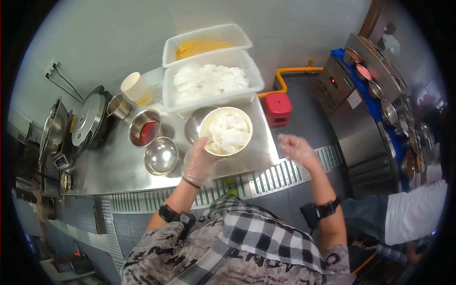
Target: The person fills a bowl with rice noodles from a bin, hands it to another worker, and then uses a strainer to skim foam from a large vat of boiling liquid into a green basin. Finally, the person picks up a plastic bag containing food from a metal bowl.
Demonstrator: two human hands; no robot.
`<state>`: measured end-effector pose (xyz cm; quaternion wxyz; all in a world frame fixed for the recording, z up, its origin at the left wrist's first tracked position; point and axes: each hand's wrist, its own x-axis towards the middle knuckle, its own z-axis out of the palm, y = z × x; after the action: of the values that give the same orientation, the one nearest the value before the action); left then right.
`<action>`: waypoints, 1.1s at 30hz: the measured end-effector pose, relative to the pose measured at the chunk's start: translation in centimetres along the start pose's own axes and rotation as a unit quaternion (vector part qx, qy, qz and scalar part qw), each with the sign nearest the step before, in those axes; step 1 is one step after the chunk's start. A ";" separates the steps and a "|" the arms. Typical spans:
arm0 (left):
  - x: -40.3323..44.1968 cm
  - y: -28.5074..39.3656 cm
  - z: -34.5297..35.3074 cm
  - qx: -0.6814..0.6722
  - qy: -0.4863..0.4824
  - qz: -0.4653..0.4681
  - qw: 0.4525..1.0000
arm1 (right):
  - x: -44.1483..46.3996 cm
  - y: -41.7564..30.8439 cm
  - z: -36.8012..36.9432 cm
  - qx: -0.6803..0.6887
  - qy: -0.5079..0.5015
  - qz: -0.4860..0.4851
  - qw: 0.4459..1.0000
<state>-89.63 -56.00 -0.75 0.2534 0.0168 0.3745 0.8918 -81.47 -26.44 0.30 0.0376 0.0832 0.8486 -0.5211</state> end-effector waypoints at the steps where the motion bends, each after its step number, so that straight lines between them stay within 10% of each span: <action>1: 0.1 1.3 -1.9 -0.002 0.034 0.034 0.999 | 2.5 -1.4 1.2 0.055 -0.008 -0.003 0.998; 8: -3.2 9.1 -6.5 -0.003 0.148 0.191 0.970 | 21.2 -12.7 10.4 -0.240 0.035 -0.197 0.950; 16: -4.6 9.9 -10.9 -0.088 0.189 0.183 0.961 | 37.4 -11.2 21.0 -0.541 -0.032 -0.146 0.827; 18: -4.7 10.5 -11.0 -0.094 0.194 0.169 0.962 | 36.7 -12.9 18.5 -0.533 -0.007 -0.208 0.820; 20: -4.5 11.3 -10.6 -0.102 0.198 0.157 0.962 | 34.3 -16.4 15.2 -0.193 -0.003 -0.041 0.980; 33: 1.7 14.5 -9.3 -0.057 0.159 0.166 0.972 | 30.4 -24.4 10.1 0.013 -0.015 -0.062 0.998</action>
<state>-99.54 -69.95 2.12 0.0399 -0.0779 0.3504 0.9325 -115.99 -43.09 12.56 0.0173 0.0232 0.8444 -0.5349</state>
